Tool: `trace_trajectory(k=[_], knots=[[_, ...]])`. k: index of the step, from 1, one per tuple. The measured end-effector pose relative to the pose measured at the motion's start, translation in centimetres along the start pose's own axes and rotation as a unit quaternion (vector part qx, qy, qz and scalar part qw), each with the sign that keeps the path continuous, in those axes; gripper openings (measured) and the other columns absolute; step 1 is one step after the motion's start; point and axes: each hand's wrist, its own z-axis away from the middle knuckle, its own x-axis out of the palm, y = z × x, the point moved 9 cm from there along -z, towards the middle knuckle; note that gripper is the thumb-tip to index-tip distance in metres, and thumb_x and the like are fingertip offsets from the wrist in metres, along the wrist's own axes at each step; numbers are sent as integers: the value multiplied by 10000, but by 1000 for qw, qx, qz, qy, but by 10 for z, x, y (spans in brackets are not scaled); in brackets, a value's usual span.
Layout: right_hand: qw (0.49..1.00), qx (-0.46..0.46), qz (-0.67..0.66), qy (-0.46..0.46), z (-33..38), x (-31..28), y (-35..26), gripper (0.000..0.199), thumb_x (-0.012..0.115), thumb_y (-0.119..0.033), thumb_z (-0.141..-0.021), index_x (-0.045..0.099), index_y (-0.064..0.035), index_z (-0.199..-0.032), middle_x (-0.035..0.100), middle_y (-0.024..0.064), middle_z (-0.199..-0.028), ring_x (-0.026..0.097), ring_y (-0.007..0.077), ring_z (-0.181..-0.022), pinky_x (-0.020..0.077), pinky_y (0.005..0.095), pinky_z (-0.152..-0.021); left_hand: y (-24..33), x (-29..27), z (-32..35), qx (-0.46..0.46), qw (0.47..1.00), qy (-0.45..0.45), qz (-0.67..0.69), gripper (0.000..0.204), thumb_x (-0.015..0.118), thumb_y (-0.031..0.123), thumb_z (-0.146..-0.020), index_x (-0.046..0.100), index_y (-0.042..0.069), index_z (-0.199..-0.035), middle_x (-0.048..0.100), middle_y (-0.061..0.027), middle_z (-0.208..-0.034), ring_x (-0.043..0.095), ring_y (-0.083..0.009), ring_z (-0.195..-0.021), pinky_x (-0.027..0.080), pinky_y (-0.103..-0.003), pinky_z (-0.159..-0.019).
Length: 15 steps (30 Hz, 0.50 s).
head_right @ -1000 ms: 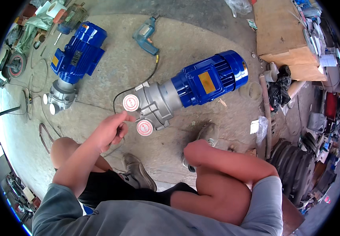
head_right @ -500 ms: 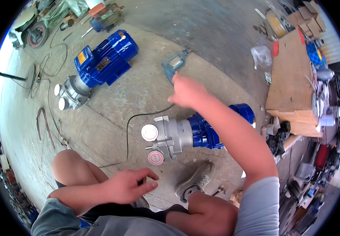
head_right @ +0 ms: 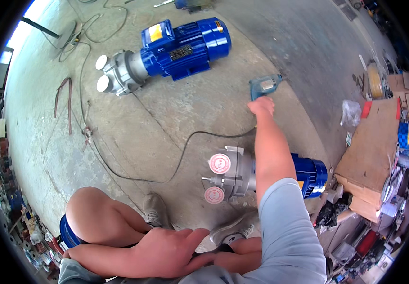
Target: The person walks through a cluttered workshop and begins assembling two blue electric pumps. They use a power drill and a hammer to attach metal plates and fasteners to the motor housing of each pump.
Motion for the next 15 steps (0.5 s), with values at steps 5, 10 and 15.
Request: trace_trajectory(k=[5,10,15], knots=[[994,-82,-75,2,24,-49,-20,594,845,-338,-822,749,106,-1205,756,288,-1255,754,375,-1207,595,446,-1006,-12,-2,-9,-31,997,-45,-51,569,694,553,-1041,662,39,-1283,738,-132,-840,741,-361,-642,578,-464,-521],[955,-67,-284,-48,80,-133,5,257,759,-215,-839,771,13,-957,712,135,-818,708,244,-773,544,410,-694,-37,-39,-56,-26,992,84,-92,713,711,610,-1011,589,30,-1408,712,-222,-1180,778,-431,-817,627,-522,-650],[835,-140,-531,-44,297,-244,9,533,665,-59,-786,603,20,-1309,647,56,-923,621,188,-781,492,368,-719,-68,-102,-122,-70,975,154,-141,1102,785,676,-919,344,7,-1676,566,-270,-1516,787,-438,-1039,653,-508,-823]])
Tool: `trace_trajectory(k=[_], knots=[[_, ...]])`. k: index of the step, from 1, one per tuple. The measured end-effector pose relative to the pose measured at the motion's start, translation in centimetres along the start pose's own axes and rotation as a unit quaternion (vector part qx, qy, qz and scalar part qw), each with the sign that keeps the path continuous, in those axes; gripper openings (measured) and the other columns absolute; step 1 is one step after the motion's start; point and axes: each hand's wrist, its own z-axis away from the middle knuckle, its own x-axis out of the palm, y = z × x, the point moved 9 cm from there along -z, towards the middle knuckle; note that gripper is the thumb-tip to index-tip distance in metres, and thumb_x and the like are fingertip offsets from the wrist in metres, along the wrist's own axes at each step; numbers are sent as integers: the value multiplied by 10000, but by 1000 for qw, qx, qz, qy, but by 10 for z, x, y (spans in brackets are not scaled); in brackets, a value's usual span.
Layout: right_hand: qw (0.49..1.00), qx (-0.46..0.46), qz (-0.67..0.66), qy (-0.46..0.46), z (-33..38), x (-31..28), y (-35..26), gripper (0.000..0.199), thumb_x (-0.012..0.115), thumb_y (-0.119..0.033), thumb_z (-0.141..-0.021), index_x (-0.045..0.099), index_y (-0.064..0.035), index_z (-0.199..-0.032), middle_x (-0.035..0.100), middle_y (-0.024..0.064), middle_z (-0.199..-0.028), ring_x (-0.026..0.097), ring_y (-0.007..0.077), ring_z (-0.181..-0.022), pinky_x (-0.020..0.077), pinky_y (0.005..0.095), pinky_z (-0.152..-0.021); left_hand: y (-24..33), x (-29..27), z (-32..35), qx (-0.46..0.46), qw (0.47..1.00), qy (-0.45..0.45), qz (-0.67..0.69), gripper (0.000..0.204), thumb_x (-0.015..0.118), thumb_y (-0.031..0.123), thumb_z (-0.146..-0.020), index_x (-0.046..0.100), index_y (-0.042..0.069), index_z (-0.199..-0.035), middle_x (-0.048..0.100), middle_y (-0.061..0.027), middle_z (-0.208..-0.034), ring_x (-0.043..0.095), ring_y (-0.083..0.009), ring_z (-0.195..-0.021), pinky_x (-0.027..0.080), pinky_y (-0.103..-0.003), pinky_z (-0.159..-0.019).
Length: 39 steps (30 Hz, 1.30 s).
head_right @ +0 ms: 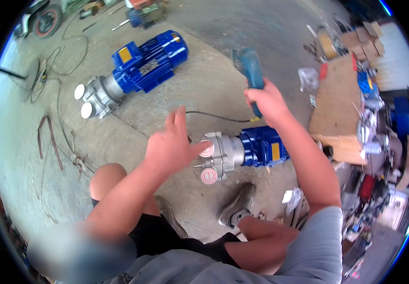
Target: The person walks through a cluttered workshop and begins assembling two blue electric pumps. They use a power drill and a hammer to attach metal plates and fasteners to the motor housing of each pump.
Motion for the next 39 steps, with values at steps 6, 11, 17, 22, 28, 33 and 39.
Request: trace_trajectory(k=[6,11,17,22,28,33,39], knots=[[973,-101,-206,-18,265,-79,-54,937,830,-129,-710,486,72,-1558,602,83,-1006,568,182,-781,430,362,-741,66,45,1,175,975,-119,-66,871,798,607,-924,527,95,-1575,620,-216,-1528,791,-410,-1050,647,-510,-872],[961,-132,-186,153,446,-120,-45,839,887,-289,-806,506,34,-1479,619,58,-934,626,158,-736,471,343,-728,133,91,114,347,835,-424,-55,485,764,539,-971,808,69,-1083,810,-167,-1151,788,-402,-1013,625,-552,-895],[956,41,-84,278,540,-183,77,729,879,-339,-875,541,29,-1406,632,44,-949,639,154,-762,547,350,-745,135,163,248,408,702,-576,-98,556,682,629,-1000,805,96,-1100,811,-153,-1057,774,-399,-1027,603,-541,-885],[862,258,323,291,512,-216,224,654,845,-291,-902,551,-68,-1441,755,261,-1134,756,445,-1044,593,512,-908,116,236,285,370,694,-596,-164,608,645,694,-1013,793,110,-1091,811,-146,-1060,770,-384,-1030,599,-527,-858],[843,212,429,246,476,-221,448,604,853,-276,-896,553,-80,-1382,749,215,-1144,735,448,-1070,573,536,-939,118,280,260,204,778,-579,-134,607,641,689,-1016,771,98,-1064,793,-135,-981,765,-339,-940,588,-478,-812],[837,189,447,252,440,-220,557,691,919,-297,-854,545,-91,-1398,717,174,-1243,689,423,-1135,533,519,-1007,110,295,201,-71,847,-519,95,408,536,426,-1036,720,65,-1082,702,-66,-890,637,-211,-751,517,-379,-700],[832,131,446,303,405,-229,606,751,941,-319,-810,549,-82,-1406,708,126,-1228,690,356,-1117,502,484,-986,154,345,169,-189,788,-469,352,345,493,271,-994,684,42,-1168,635,-46,-946,559,-165,-794,462,-351,-747]])
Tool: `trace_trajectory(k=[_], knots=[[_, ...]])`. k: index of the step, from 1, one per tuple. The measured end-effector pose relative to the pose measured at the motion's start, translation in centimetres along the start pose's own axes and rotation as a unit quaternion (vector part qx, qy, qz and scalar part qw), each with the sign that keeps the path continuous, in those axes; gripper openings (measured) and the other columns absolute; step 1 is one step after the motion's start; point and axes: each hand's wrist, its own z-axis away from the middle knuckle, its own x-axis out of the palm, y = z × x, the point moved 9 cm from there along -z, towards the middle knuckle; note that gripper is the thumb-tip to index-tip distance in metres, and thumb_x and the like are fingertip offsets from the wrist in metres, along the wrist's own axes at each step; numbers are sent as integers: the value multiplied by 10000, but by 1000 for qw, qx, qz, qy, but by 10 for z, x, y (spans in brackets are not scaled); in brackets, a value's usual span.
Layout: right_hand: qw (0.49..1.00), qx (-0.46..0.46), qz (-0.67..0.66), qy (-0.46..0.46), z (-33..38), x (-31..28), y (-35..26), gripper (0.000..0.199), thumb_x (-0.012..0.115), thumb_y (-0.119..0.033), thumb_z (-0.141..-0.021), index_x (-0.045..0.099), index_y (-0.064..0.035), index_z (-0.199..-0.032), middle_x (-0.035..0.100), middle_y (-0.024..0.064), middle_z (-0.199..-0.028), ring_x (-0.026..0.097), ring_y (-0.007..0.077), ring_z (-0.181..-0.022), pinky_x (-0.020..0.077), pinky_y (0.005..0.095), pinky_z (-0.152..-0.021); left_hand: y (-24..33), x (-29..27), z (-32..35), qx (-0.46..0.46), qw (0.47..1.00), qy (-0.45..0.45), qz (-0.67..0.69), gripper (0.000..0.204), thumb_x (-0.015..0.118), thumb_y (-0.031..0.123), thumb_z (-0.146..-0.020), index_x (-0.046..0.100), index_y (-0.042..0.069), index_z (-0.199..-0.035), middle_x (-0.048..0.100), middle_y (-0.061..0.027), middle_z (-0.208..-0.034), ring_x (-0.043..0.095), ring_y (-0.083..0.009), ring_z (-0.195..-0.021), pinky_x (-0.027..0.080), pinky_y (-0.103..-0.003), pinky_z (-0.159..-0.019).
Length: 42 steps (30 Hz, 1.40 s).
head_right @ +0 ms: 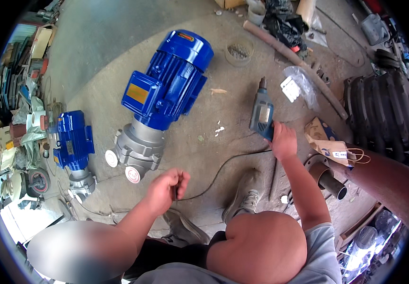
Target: The person walks through a cluttered workshop and begins assembling two blue electric pumps. They use a power drill and a hammer to attach metal plates and fasteners to the motor housing of each pump.
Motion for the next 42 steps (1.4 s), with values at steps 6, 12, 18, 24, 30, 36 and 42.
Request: trace_trajectory(k=[6,12,18,24,30,36,42], knots=[[1000,-8,-15,-4,-10,10,18,849,960,-433,-779,548,-55,-1418,706,125,-1228,690,343,-1126,491,478,-993,28,51,-58,28,964,8,265,472,524,367,-988,671,-7,-1236,611,-73,-992,559,-232,-894,465,-385,-841],[1000,-24,3,-13,-17,-2,0,878,967,-442,-769,550,-60,-1441,706,132,-1221,688,348,-1122,478,482,-1041,36,35,-89,41,945,87,311,391,536,253,-993,657,-5,-1261,635,-88,-1035,595,-256,-958,510,-439,-947],[966,10,-259,1,-40,-88,-50,635,897,-268,-928,620,-46,-1455,737,103,-1217,718,250,-1065,528,374,-990,63,46,-96,106,916,37,384,204,568,36,-1077,662,72,-1255,717,-87,-1114,710,-266,-1058,575,-506,-1095],[653,80,-730,-185,-77,-99,-153,287,760,-133,-1082,699,-11,-1334,755,26,-1154,710,99,-999,557,282,-864,64,53,-113,178,873,71,448,170,643,43,-1107,662,101,-1265,759,-101,-1276,738,-268,-1230,569,-513,-1150],[651,66,-728,-205,-111,-73,-166,270,750,-46,-1067,683,12,-1322,759,27,-1076,712,92,-934,559,253,-830,63,47,-122,212,874,195,391,275,725,72,-1081,675,67,-1351,762,-74,-1215,727,-169,-1048,594,-391,-992],[731,53,-658,-171,-153,-70,-176,215,796,-35,-1028,718,22,-1219,761,40,-1030,713,99,-929,572,251,-835,70,21,-125,317,860,300,265,265,740,57,-1070,741,4,-1330,749,-47,-1141,690,-114,-932,580,-290,-819],[741,-7,-662,-109,-187,-66,-196,229,829,-62,-1006,756,-19,-1219,763,28,-1065,703,97,-939,584,258,-821,81,6,-143,315,827,326,331,262,750,59,-1071,739,-29,-1316,755,-68,-1128,708,-129,-942,605,-289,-830]])
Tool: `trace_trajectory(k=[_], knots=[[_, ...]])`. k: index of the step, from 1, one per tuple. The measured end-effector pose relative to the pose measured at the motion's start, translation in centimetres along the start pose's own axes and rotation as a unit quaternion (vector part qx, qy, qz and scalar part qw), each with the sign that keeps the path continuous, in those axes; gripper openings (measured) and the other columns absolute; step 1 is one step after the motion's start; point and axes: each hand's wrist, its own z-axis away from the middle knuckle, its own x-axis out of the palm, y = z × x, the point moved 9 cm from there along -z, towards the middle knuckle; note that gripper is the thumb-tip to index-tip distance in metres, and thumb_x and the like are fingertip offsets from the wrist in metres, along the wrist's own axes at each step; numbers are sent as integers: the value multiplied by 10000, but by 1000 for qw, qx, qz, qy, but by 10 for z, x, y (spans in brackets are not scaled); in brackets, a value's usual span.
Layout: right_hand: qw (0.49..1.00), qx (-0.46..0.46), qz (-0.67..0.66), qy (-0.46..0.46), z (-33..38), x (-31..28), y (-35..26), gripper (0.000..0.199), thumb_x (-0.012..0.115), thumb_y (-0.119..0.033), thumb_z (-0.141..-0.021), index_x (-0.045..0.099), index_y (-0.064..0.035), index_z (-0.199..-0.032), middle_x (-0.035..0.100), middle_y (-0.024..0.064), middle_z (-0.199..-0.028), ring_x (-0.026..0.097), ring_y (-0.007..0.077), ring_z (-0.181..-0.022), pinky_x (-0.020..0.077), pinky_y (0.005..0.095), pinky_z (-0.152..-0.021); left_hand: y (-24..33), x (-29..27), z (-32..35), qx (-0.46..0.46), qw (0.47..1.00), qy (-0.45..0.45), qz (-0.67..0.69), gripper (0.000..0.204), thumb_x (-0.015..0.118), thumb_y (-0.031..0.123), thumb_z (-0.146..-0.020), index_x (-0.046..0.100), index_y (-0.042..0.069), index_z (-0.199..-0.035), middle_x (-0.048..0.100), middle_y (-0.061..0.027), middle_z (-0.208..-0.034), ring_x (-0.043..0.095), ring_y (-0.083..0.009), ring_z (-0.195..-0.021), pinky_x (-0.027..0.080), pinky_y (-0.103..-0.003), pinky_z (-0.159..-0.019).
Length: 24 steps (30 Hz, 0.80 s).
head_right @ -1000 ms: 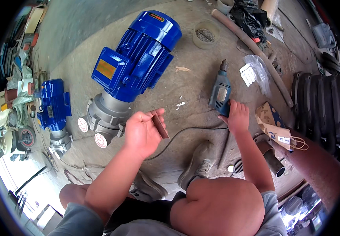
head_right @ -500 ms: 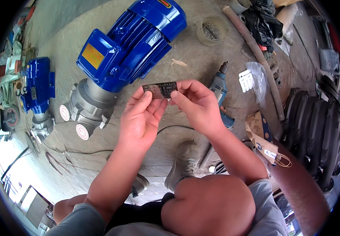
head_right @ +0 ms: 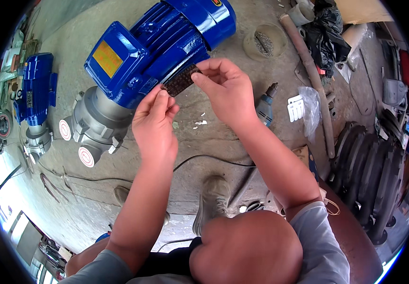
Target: The person walks through a cluttered workshop and begins assembling two blue electric pumps. They use a power drill and a hammer to attach metal plates and fasteners to the motor housing of each pump.
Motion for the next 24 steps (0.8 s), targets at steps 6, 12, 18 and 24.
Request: trace_trajectory(k=[6,12,18,24], knots=[[996,-58,56,23,-9,8,-8,257,824,-107,-1018,819,-87,-1274,708,10,-1103,643,78,-888,551,241,-819,16,0,-4,60,998,9,-2,368,752,53,-1065,677,-56,-1408,755,-85,-1168,703,-116,-1037,583,-266,-921],[996,-52,61,27,-13,21,-8,287,800,-129,-1039,825,-93,-1324,665,0,-1042,580,74,-859,518,240,-806,22,4,-3,111,994,-15,7,365,721,-4,-1068,677,-36,-1429,714,-91,-1316,679,-150,-1191,580,-304,-1055],[996,-58,59,31,-20,26,-5,283,787,-124,-1048,825,-77,-1324,663,-1,-1010,586,79,-871,509,243,-805,20,5,-6,113,993,-27,17,428,716,-35,-1059,647,-55,-1481,692,-119,-1381,674,-163,-1242,565,-298,-1088],[996,-58,59,41,-22,26,-4,278,787,-112,-1047,828,-59,-1317,677,3,-1002,603,83,-904,504,248,-817,18,4,-7,106,993,-39,38,447,690,-67,-1058,630,-66,-1501,658,-153,-1478,659,-222,-1347,544,-329,-1157]])
